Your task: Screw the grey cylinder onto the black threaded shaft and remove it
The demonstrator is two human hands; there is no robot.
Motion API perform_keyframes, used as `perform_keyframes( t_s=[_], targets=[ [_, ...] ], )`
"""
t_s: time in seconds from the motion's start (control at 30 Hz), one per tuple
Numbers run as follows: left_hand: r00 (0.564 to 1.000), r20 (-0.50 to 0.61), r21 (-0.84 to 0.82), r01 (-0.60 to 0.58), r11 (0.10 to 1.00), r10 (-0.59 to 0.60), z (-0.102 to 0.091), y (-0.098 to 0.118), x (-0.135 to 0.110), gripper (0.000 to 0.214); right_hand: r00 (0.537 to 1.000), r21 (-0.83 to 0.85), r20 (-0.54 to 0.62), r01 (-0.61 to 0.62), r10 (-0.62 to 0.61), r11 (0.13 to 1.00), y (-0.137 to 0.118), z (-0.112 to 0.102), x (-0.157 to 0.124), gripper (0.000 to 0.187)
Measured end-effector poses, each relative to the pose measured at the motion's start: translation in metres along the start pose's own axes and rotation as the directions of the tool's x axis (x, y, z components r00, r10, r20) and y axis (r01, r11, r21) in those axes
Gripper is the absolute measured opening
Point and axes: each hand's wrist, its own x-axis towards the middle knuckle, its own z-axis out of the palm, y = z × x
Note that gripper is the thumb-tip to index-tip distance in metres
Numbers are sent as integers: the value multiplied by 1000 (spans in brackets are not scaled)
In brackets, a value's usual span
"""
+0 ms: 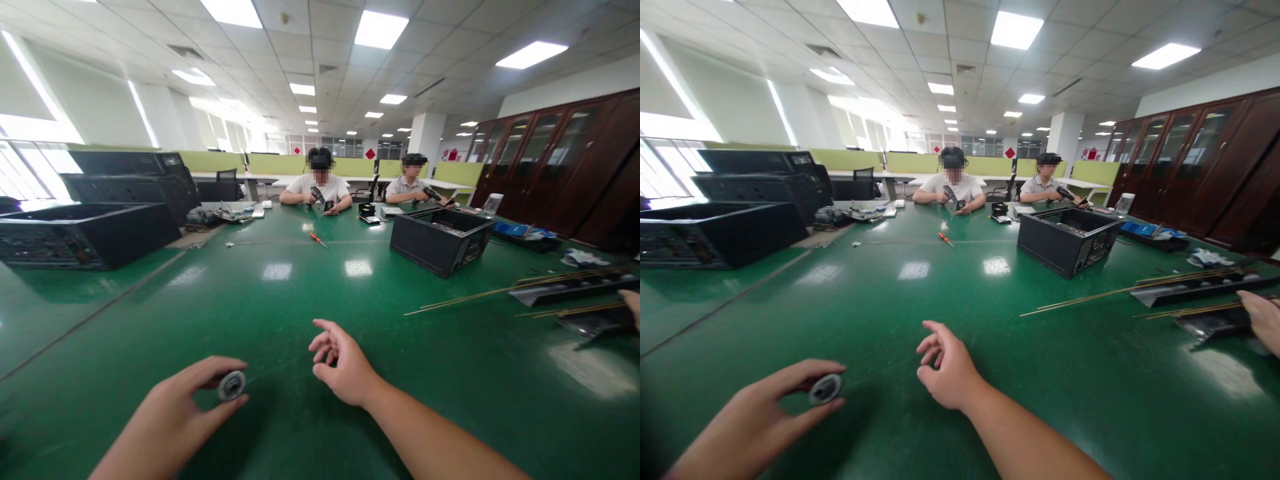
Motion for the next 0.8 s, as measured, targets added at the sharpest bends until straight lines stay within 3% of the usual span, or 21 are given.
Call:
perform_keyframes(
  t_s=[0.1,0.2,0.3,0.5,0.67,0.8],
  targets=[
    [977,194,-73,-72,995,85,38,30,38,24,992,231,-104,-44,69,972,-3,-8,5,41],
    [959,233,-85,-146,986,162,75,52,62,17,945,390,-290,-24,148,920,-3,-20,12,45],
    [947,238,-87,-201,976,216,97,53,68,15,901,411,-398,6,174,911,-1,-29,16,49],
    [916,284,-224,-224,949,284,109,27,66,26,914,310,-374,-39,160,950,-2,-28,14,39],
    [937,247,-310,-165,936,247,113,21,70,25,946,233,-304,-43,115,972,-7,-27,8,26],
    [955,205,-363,-129,923,215,114,19,72,28,965,183,-250,-38,84,982,-3,-25,5,27]
  ],
)
